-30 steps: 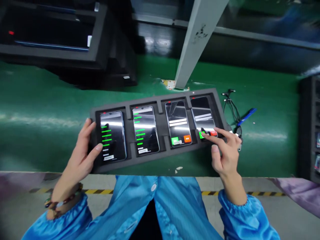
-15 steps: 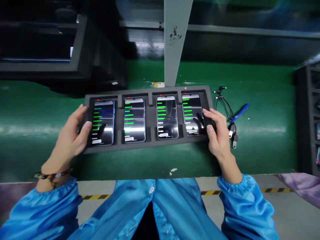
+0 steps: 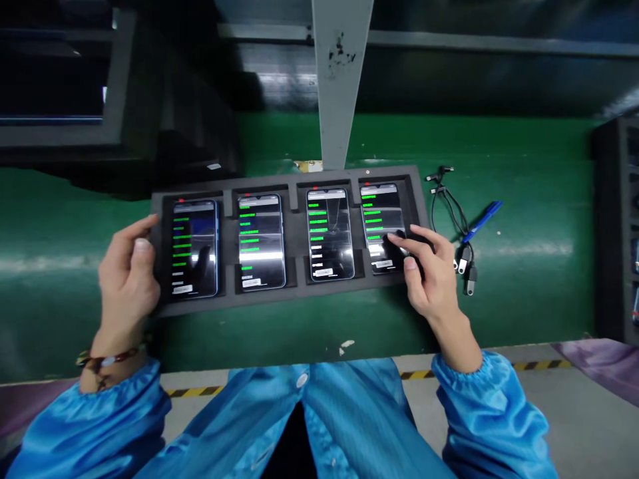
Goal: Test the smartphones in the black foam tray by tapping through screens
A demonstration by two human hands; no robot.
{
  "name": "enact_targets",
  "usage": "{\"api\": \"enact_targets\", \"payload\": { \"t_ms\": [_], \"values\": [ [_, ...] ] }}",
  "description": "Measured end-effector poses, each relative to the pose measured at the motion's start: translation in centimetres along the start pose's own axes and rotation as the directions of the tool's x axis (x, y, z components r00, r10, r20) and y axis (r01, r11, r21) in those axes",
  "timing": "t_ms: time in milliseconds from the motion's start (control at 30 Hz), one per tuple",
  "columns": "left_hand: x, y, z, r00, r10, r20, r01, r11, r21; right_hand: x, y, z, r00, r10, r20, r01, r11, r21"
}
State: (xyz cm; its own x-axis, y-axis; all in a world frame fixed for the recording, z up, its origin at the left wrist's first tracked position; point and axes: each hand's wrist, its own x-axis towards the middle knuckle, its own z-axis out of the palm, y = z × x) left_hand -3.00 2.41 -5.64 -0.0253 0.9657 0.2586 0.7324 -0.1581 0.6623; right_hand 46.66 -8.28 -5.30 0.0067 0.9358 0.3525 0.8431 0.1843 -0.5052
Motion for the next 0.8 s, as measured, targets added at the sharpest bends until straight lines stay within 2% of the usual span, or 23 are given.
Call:
{"api": "enact_targets", "payload": {
  "t_ms": [367, 533, 700, 800],
  "values": [
    [-0.1, 0.2, 0.3, 0.999, -0.032, -0.035, 0.03, 0.998, -0.06, -0.5, 0.2, 0.0, 0.998, -0.056, 0.022, 0.056, 0.998, -0.024],
    [0.0, 0.1, 0.4, 0.998, -0.043, -0.044, 0.039, 0.996, -0.086, 0.6, -2.5, 0.8, 0.997, -0.076, 0.028, 0.076, 0.997, -0.002],
    [-0.2, 0.1, 0.4, 0.996, -0.082, -0.046, 0.074, 0.985, -0.154, 2.1, -5.2, 2.6, 0.962, -0.2, 0.186, 0.197, 0.98, 0.033],
    [-0.3, 0.2, 0.4, 0.995, -0.092, -0.037, 0.084, 0.979, -0.188, 2.7, -5.9, 3.1, 0.963, -0.196, 0.187, 0.19, 0.981, 0.045]
  ]
}}
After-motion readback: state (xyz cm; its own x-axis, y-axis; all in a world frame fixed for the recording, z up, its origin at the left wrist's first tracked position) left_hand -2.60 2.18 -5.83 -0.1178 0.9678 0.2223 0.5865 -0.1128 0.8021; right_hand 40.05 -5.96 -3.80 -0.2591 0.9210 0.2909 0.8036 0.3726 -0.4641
